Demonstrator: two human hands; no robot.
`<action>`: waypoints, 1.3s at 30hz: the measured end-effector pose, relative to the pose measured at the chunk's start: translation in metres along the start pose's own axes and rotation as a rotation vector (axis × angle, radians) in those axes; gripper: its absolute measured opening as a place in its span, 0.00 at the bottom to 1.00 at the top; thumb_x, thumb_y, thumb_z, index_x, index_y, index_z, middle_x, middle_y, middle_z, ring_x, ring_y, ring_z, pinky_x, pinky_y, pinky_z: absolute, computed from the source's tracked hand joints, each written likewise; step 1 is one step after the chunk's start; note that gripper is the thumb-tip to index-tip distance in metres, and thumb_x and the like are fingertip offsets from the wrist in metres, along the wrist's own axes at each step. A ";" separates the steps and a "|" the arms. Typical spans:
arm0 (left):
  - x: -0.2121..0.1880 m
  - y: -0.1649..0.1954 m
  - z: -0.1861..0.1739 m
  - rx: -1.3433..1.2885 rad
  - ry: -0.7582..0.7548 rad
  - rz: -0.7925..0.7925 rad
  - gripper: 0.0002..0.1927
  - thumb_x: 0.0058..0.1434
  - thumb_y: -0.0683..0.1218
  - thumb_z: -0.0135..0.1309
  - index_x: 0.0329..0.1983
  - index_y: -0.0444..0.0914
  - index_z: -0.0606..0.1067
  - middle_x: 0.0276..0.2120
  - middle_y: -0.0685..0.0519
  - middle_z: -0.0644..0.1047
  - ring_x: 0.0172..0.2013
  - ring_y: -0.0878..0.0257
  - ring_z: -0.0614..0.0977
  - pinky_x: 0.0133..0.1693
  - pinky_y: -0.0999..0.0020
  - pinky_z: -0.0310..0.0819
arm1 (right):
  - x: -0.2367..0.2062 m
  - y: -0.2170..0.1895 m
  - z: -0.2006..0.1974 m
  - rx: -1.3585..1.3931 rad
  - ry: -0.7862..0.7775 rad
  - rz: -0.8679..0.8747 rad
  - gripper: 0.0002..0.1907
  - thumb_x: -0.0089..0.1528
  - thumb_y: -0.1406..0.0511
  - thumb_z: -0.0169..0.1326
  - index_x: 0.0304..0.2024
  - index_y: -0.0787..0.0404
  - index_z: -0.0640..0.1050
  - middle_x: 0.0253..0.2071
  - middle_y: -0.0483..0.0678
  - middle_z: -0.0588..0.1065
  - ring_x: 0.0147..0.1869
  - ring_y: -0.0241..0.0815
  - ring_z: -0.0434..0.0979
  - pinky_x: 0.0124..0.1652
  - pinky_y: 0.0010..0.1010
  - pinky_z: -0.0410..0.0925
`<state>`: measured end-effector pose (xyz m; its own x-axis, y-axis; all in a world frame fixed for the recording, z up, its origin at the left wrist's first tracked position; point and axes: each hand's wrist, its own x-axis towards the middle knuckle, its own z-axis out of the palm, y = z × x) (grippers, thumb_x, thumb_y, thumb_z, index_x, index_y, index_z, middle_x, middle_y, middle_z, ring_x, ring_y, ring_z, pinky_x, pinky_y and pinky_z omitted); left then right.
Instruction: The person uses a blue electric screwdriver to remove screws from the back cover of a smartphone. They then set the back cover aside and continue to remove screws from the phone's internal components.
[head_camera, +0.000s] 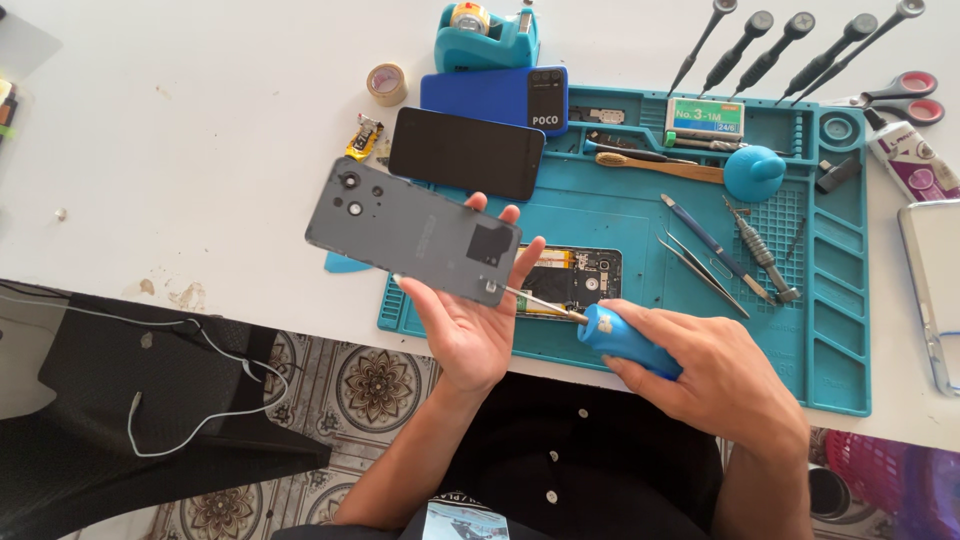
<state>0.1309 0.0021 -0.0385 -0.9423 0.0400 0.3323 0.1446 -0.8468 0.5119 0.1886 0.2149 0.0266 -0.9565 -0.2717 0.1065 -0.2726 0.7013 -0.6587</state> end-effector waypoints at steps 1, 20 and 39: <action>-0.001 -0.001 -0.002 -0.011 -0.013 0.006 0.39 0.73 0.70 0.22 0.78 0.44 0.51 0.73 0.46 0.58 0.73 0.48 0.64 0.71 0.43 0.66 | 0.001 0.000 -0.001 -0.003 -0.015 -0.004 0.28 0.53 0.58 0.64 0.56 0.57 0.77 0.37 0.53 0.83 0.34 0.54 0.84 0.32 0.37 0.74; -0.004 -0.001 -0.006 -0.071 0.028 -0.040 0.36 0.76 0.68 0.24 0.79 0.44 0.51 0.70 0.47 0.60 0.70 0.50 0.65 0.68 0.52 0.63 | -0.002 0.002 0.002 -0.053 -0.017 -0.076 0.28 0.52 0.57 0.65 0.54 0.57 0.79 0.34 0.52 0.83 0.31 0.52 0.83 0.30 0.37 0.72; -0.003 -0.010 -0.016 0.041 0.091 -0.114 0.30 0.78 0.61 0.36 0.75 0.40 0.59 0.70 0.50 0.65 0.68 0.58 0.70 0.70 0.55 0.64 | -0.021 0.033 0.011 0.178 0.184 0.014 0.25 0.54 0.62 0.64 0.53 0.60 0.78 0.28 0.45 0.79 0.25 0.33 0.78 0.29 0.25 0.70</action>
<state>0.1269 0.0015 -0.0574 -0.9765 0.0844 0.1981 0.0460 -0.8170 0.5748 0.2006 0.2366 -0.0056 -0.9674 -0.1264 0.2196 -0.2519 0.5727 -0.7801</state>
